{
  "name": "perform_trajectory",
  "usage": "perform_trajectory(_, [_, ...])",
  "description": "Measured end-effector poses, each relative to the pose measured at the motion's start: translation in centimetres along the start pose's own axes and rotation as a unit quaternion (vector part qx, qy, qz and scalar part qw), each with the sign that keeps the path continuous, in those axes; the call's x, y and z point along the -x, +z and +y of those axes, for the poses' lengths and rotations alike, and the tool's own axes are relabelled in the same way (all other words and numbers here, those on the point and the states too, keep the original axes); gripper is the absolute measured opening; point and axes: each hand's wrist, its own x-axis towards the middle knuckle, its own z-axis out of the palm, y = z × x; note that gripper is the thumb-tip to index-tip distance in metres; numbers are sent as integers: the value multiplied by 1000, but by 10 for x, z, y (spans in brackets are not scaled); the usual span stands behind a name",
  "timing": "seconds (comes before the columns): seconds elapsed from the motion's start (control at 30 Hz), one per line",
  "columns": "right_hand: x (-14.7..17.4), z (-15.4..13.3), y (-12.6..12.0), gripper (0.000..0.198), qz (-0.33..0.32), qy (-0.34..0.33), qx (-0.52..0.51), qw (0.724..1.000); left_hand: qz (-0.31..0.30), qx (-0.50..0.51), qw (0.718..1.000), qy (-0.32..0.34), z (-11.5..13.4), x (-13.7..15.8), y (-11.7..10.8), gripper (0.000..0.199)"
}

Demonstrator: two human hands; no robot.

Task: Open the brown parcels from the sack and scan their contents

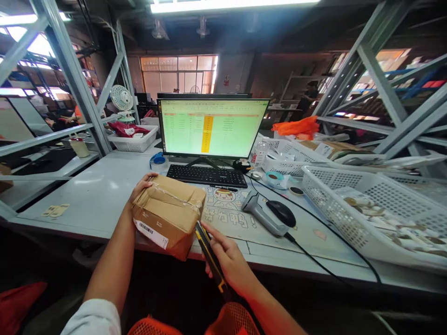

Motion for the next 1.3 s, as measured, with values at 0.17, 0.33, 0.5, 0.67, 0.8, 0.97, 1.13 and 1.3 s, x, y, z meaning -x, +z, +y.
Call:
perform_trajectory(0.17, [0,17,-19,77,56,16,-53,997,155,-87,978,105,-10,16,6,48])
perform_trajectory(0.33, [-2,45,-49,86,155,25,-97,983,453,-244,819,254,-53,95,62,61])
perform_trajectory(0.5, [-15,42,-71,91,189,16,-91,978,217,-409,855,234,-78,189,120,67])
perform_trajectory(0.67, [-31,17,-79,104,179,-11,-66,982,-67,-500,841,196,12,183,82,31])
perform_trajectory(0.8, [-52,-6,-76,91,100,-14,-62,993,65,-520,774,354,50,107,44,39])
perform_trajectory(0.97, [-86,-31,-68,72,8,-2,-69,998,39,-551,747,370,-7,62,36,51])
perform_trajectory(1.13, [-81,-43,-49,71,-27,-9,-88,996,90,-536,734,407,-30,66,33,54])
perform_trajectory(1.3, [-47,-39,-36,73,-52,-5,-59,997,94,-541,708,445,-27,65,34,54])
